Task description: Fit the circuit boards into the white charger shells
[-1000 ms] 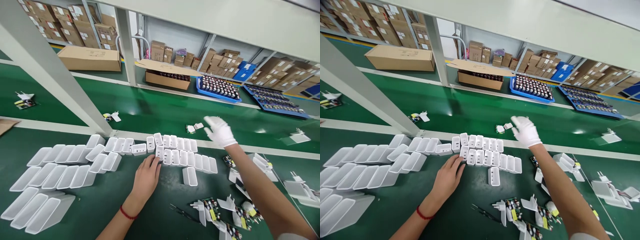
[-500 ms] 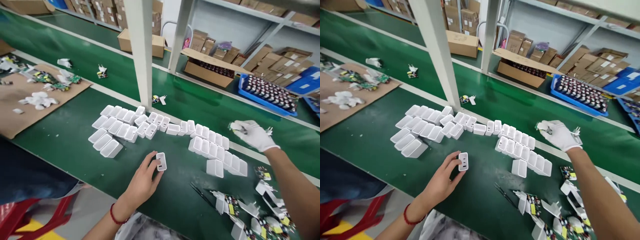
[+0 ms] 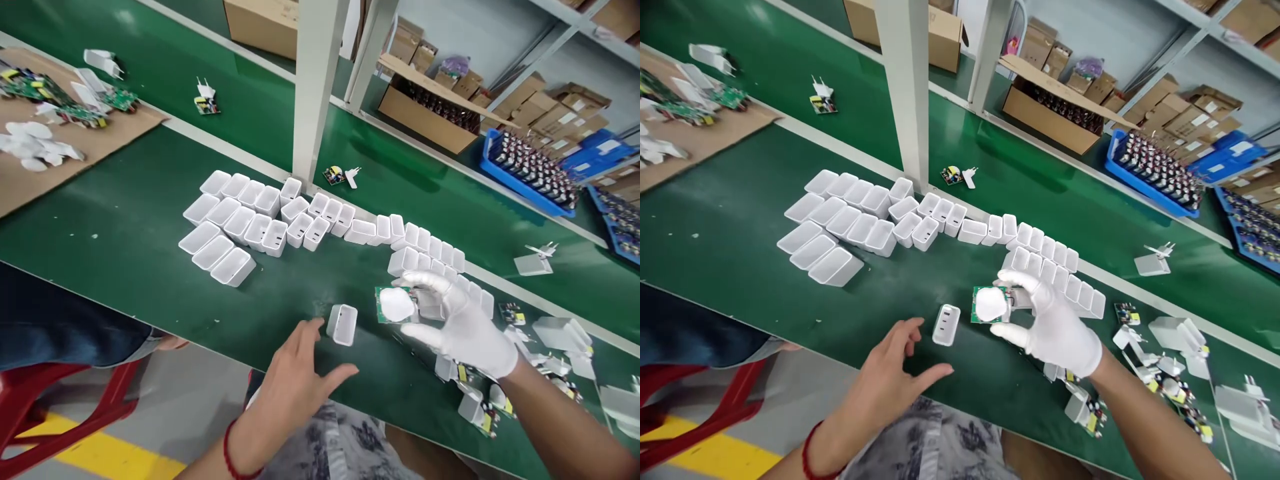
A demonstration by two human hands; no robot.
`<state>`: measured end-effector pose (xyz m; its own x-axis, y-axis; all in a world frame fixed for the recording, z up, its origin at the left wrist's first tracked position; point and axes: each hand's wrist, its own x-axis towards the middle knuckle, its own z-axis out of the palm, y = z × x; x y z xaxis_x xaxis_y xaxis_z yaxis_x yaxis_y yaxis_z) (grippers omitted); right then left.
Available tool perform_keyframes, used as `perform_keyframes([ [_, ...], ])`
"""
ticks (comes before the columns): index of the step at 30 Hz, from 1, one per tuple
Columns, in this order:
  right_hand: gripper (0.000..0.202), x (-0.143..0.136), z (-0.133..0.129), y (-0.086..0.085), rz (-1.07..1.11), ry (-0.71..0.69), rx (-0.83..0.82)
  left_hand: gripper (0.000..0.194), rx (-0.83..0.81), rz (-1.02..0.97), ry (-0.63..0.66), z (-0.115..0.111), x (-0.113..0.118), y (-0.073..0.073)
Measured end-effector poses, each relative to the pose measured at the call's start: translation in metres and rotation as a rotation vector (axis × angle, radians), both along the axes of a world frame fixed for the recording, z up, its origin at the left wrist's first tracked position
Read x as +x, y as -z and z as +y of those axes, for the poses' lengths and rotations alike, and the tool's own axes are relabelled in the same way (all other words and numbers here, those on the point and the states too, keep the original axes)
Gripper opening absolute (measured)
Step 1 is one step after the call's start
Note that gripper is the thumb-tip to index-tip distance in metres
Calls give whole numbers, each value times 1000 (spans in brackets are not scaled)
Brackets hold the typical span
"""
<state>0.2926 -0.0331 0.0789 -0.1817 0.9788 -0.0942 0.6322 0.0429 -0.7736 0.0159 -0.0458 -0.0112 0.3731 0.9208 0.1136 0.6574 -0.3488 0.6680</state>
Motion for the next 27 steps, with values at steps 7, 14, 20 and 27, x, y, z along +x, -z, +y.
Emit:
perform_keyframes([
  [7, 73, -29, 0, -5, -477, -321, 421, 106, -39, 1, 294, 14, 6, -4],
  [14, 62, -44, 6, -14, -569, -380, 474, 59, -316, -259, 269, 38, 24, 11],
  [20, 35, -58, 29, -11, -645, -405, 412, 52, -293, -278, 292, 66, 15, 14],
  [27, 29, -65, 47, -12, -815, -487, 342, 50, -275, -283, 243, 60, 18, 22],
])
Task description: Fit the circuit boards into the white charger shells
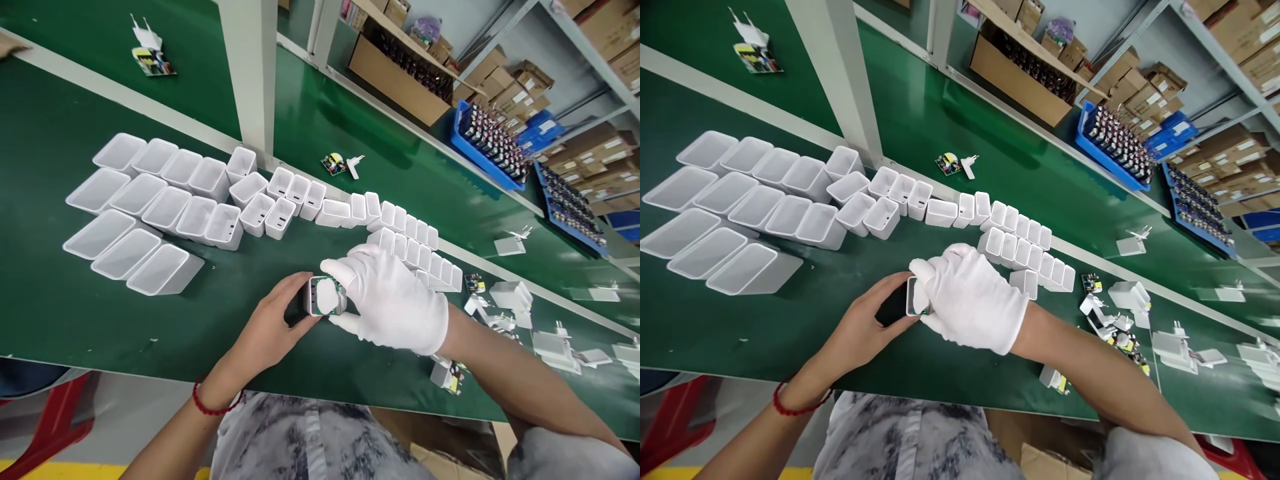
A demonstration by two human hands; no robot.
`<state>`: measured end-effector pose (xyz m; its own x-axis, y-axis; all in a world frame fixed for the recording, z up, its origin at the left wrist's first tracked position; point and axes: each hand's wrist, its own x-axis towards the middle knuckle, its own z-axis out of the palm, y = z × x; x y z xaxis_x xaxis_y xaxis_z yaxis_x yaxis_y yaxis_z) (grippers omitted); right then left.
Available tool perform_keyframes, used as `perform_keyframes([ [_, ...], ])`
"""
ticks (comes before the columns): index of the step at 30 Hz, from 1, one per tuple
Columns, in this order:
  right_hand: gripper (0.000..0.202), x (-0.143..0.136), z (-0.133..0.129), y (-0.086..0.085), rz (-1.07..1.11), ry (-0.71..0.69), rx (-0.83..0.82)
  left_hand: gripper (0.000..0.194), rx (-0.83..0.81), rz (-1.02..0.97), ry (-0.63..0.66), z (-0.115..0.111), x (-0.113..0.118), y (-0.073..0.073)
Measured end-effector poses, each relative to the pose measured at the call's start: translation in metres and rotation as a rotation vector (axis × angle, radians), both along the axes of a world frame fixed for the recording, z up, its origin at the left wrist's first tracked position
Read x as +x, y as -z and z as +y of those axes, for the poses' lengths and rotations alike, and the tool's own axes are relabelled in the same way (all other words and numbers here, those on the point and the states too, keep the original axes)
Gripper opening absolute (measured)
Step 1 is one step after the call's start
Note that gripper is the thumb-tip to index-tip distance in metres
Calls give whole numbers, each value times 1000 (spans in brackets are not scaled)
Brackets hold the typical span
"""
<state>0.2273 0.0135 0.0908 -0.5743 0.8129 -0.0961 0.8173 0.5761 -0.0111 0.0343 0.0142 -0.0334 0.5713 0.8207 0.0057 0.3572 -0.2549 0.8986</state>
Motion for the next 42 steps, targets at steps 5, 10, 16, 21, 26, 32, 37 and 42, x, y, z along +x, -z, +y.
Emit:
perform_keyframes([
  [5, 21, -8, 6, 2, -135, -58, 1, 50, 46, -29, 0, 1, -1, 1],
  [10, 10, -14, 9, 2, -157, -82, -32, 51, 39, -48, 8, 1, -1, 2],
  [16, 15, -18, 7, 6, -181, -85, 60, 51, 2, -67, 20, 2, -1, -1],
  [21, 14, -22, 8, 8, -162, -64, 52, 49, -17, -69, 31, 4, 0, -3],
  [26, 18, -28, 10, 10, -176, -42, 35, 54, -38, -60, 36, 4, 0, -1],
  [32, 34, -29, 10, 7, -180, -63, 13, 58, -26, -56, 38, 2, -1, 1],
  [37, 54, -4, -23, 9, 95, 90, 152, 58, -26, -54, 36, 1, -4, 5],
  [42, 76, 16, -49, 33, 287, 264, 94, 54, -92, -11, 54, 2, -4, 4],
])
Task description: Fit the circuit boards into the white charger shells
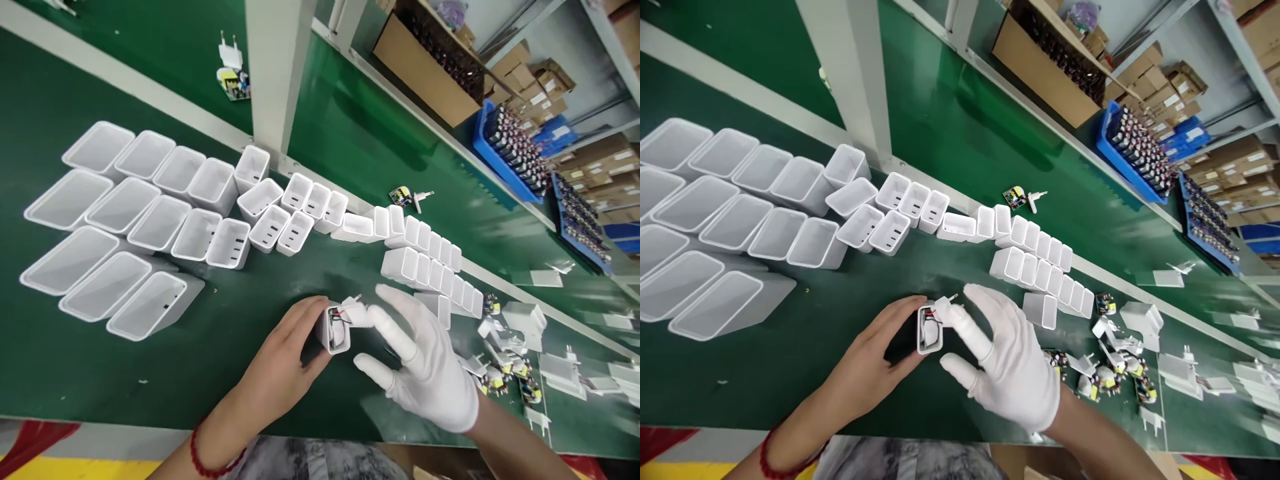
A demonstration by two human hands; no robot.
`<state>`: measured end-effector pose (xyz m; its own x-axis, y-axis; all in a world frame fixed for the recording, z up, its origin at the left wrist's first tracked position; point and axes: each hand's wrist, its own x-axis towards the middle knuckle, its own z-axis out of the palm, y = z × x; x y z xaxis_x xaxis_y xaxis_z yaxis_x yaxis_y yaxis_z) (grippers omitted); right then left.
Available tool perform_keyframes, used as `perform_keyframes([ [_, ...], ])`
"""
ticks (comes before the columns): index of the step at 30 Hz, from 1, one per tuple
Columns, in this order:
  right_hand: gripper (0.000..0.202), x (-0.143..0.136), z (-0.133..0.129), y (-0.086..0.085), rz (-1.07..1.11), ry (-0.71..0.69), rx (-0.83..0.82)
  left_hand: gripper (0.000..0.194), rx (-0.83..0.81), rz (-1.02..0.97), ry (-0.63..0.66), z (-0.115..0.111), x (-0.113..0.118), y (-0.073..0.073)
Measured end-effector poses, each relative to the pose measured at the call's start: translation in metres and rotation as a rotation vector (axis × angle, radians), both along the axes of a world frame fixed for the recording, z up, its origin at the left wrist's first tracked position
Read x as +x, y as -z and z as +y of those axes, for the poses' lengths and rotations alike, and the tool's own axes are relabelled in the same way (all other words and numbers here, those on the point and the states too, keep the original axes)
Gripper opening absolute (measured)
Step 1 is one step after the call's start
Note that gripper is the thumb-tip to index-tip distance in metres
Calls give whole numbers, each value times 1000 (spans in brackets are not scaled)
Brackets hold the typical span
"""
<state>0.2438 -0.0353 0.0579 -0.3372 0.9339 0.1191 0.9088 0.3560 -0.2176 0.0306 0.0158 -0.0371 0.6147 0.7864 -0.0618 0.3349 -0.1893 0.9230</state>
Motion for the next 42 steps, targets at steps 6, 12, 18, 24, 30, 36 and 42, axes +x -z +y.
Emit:
perform_keyframes([
  [6, 48, 66, 52, 0, 61, 425, 215, 50, 4, 51, -3, -5, -2, 0],
  [12, 64, 167, 160, 2, -226, 653, -294, 47, -26, 113, -24, -8, -1, 0],
  [18, 62, 188, 199, 20, -285, 608, -493, 45, -60, 54, -102, -12, 2, -5],
  [24, 41, 229, 151, -22, -362, 778, -405, 43, 97, 148, -85, -8, 3, -8],
  [30, 38, 260, 13, -43, -475, 963, -506, 42, 66, 164, -119, -8, 8, -8],
  [36, 39, 231, -61, -2, -460, 842, -514, 40, 246, 180, -48, -6, 8, -11],
  [42, 39, 183, -68, -14, -361, 717, -243, 41, 230, 145, -52, -13, 12, -19],
])
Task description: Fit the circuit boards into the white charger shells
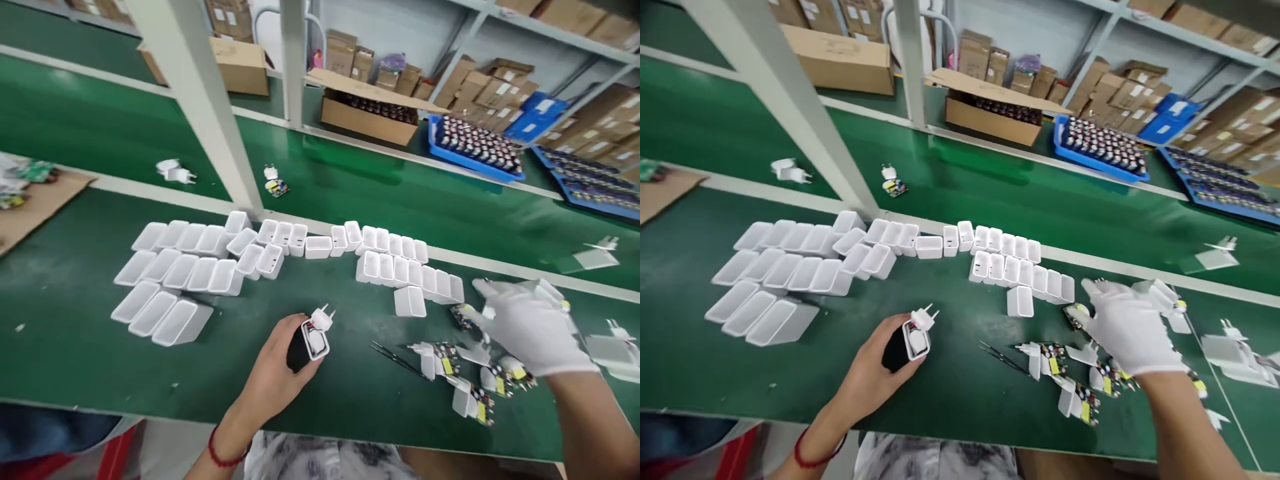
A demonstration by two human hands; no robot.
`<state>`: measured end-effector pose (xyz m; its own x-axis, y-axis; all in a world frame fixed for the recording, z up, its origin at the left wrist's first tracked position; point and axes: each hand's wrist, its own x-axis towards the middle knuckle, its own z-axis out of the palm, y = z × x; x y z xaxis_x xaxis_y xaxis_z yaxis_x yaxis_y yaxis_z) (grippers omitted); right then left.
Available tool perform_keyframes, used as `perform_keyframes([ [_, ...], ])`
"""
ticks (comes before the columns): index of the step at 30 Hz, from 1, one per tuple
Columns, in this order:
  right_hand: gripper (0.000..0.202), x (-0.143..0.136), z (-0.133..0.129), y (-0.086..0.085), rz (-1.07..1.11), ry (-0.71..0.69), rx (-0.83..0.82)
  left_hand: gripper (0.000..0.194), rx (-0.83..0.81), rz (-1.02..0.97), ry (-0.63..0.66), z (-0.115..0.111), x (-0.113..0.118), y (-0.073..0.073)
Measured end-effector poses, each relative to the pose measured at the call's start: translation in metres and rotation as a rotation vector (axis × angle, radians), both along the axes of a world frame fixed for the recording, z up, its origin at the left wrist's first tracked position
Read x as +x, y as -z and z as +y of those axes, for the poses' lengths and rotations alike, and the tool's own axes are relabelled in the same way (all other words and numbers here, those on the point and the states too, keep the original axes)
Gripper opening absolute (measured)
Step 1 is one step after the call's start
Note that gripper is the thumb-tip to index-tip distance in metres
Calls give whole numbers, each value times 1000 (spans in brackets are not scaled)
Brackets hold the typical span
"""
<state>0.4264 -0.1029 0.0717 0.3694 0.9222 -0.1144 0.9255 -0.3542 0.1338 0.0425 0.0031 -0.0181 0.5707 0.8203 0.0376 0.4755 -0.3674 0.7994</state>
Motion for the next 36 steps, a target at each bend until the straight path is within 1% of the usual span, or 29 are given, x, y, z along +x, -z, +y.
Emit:
perform_keyframes([
  [1, 42, -19, 3, -6, 61, -76, 198, 41, 0, -11, 6, -1, 1, 0],
  [2, 51, -42, 6, -9, 127, -162, 261, 40, 0, -20, 11, -2, 1, 0],
  [3, 61, -67, 12, -9, 220, -268, 235, 41, -3, -24, 17, -2, 0, 1],
  [4, 73, -93, 18, -5, 385, -399, 150, 42, -8, -24, 25, -4, 0, 2],
  [5, 87, -118, 24, 3, 505, -480, 64, 44, -13, -23, 32, -5, -1, 3],
  [6, 101, -139, 31, 15, 591, -519, 12, 46, -18, -20, 44, -6, -2, 5],
  [8, 118, -169, 42, 42, 798, -566, 25, 49, -21, -23, 77, -9, -6, 8],
  [9, 121, -178, 46, 55, 895, -581, 57, 50, -23, -29, 97, -10, -7, 9],
  [11, 119, -184, 50, 74, 1073, -606, 131, 51, -38, -37, 124, -10, -10, 12],
  [12, 115, -185, 51, 80, 1136, -608, 158, 52, -48, -37, 129, -10, -10, 13],
  [14, 105, -184, 52, 83, 1213, -591, 187, 56, -65, -28, 128, -9, -12, 15],
  [18, 86, -184, 56, 77, 1223, -597, 254, 61, -43, -36, 154, -6, -12, 14],
  [22, 70, -186, 61, 73, 1092, -628, 378, 57, 13, -88, 170, -4, -11, 9],
  [25, 60, -188, 61, 70, 1041, -607, 488, 56, 39, -105, 185, -4, -10, 8],
  [28, 51, -193, 57, 69, 1047, -569, 571, 55, 53, -114, 204, -3, -10, 10],
  [33, 47, -203, 54, 69, 1184, -472, 582, 52, 70, -122, 171, -3, -8, 12],
  [34, 46, -203, 54, 68, 1188, -481, 567, 52, 76, -126, 168, -3, -8, 12],
  [36, 46, -199, 54, 63, 1149, -545, 511, 52, 89, -134, 175, -3, -8, 12],
])
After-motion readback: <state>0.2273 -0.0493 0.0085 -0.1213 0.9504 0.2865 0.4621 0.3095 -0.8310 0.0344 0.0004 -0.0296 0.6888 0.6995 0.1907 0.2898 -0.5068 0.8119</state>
